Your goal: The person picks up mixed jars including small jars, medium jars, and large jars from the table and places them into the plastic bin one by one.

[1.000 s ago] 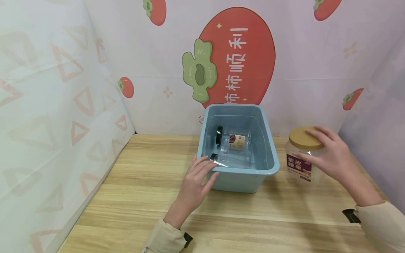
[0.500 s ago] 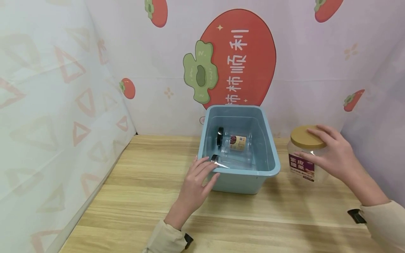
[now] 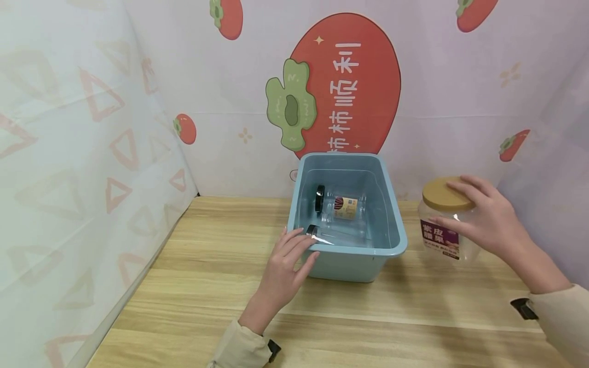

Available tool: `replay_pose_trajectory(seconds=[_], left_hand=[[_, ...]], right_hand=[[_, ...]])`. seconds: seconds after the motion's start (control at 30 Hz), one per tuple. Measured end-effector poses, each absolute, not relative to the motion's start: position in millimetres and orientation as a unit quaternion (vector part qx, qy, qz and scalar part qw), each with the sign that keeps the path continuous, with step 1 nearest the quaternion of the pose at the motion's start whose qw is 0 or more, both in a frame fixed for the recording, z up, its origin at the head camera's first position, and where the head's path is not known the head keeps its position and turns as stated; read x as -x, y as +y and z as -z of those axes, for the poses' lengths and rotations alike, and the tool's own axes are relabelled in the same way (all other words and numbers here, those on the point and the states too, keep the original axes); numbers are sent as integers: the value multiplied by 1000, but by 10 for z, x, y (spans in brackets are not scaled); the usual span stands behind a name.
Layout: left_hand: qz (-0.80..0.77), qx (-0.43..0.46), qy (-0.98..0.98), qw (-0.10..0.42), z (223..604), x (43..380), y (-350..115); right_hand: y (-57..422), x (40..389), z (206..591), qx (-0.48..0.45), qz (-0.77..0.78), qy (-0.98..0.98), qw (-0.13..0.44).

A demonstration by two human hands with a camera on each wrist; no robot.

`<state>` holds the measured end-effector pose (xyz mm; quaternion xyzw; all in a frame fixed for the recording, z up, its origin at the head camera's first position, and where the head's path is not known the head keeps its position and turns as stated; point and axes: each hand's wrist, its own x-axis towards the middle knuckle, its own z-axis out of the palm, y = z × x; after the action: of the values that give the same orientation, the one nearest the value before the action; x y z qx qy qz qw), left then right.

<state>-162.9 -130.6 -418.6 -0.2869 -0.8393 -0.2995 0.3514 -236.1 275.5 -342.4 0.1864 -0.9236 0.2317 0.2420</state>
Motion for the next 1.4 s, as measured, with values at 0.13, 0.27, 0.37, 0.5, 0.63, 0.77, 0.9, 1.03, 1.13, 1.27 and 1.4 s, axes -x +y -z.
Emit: replay_pose_trajectory(seconds=[0.13, 0.27, 0.37, 0.5, 0.63, 0.77, 0.9, 1.03, 1.13, 1.27, 1.4], left_hand=[[299, 287, -840, 351, 4189, 1629, -1306], [299, 288, -840, 351, 4191, 1630, -1307], [299, 287, -840, 350, 4191, 1630, -1309], [300, 287, -841, 348, 4200, 1632, -1315], [300, 287, -840, 348, 4206, 1637, -1318], [300, 287, -841, 347, 4196, 1637, -1314], [299, 286, -843, 345, 4184, 1636, -1304], [298, 287, -842, 346, 4180, 1636, -1298], [299, 287, -841, 347, 4178, 1634, -1297], [299, 287, -841, 348, 4185, 1634, -1298], [299, 285, -842, 346, 4192, 1636, -1300]], right_hand=[[2754, 2367, 3392, -186, -229, -925, 239], [2743, 2366, 3352, -183, -228, -927, 234], [2740, 2365, 3336, -186, -228, -926, 237], [2742, 2361, 3320, -188, -226, -925, 240], [2745, 2362, 3288, -191, -222, -926, 239], [2748, 2373, 3247, -199, -218, -924, 244], [2745, 2381, 3207, -204, -218, -922, 246], [2734, 2390, 3168, -209, -220, -921, 246], [2722, 2398, 3135, -210, -221, -921, 243], [2706, 2412, 3086, -209, -225, -922, 236], [2689, 2425, 3047, -210, -228, -922, 234]])
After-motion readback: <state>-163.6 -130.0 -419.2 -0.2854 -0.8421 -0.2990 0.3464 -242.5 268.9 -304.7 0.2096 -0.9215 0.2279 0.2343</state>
